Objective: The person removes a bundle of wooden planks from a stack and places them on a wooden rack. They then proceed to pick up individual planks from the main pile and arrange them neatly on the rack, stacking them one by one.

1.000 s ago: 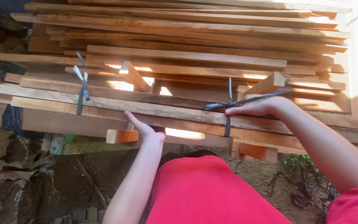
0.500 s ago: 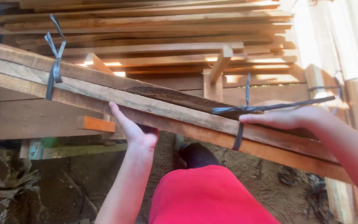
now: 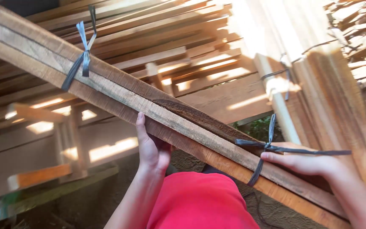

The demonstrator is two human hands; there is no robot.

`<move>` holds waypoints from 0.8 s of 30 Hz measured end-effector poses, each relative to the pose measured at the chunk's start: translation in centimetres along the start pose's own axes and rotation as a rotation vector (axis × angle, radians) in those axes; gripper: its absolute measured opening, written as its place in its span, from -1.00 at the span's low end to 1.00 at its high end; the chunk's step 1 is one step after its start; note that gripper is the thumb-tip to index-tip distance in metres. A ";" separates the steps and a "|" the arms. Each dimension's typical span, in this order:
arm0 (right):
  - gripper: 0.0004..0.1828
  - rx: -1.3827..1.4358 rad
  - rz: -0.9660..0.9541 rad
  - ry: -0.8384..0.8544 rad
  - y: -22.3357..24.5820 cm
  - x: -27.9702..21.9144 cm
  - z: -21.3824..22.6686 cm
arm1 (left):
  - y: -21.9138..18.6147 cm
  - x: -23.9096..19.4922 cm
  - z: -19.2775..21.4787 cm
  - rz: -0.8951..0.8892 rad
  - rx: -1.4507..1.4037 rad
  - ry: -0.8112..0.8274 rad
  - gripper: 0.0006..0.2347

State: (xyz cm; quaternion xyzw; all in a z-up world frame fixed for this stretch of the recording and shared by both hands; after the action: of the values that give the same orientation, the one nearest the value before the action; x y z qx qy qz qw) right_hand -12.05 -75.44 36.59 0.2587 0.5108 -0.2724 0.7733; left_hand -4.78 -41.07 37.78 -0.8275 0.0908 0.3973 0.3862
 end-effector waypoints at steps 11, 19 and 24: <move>-0.54 0.270 0.155 0.041 -16.0 15.5 12.3 | 15.1 11.2 -22.1 0.038 0.178 0.079 -0.42; -0.47 0.523 0.093 -0.018 -16.9 21.1 15.9 | 20.5 20.9 -32.6 0.157 0.299 0.243 -0.25; -0.33 0.498 0.083 -0.044 -13.0 25.0 19.9 | 23.0 30.1 -38.0 0.164 0.393 0.213 -0.17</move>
State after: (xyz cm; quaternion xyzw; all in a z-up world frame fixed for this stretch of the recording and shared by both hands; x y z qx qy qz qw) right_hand 0.24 -102.19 18.57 0.4560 0.3999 -0.3633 0.7072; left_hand 27.17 -79.17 17.51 -0.7636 0.2733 0.3125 0.4946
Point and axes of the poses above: each hand's wrist, its own x-axis towards the middle knuckle, its own z-axis out of the back of the hand, y = z × x, the point moved 2 cm from there along x, towards the middle knuckle, and after that the axes turned 7 degrees about -z, right-handed, at the moved point
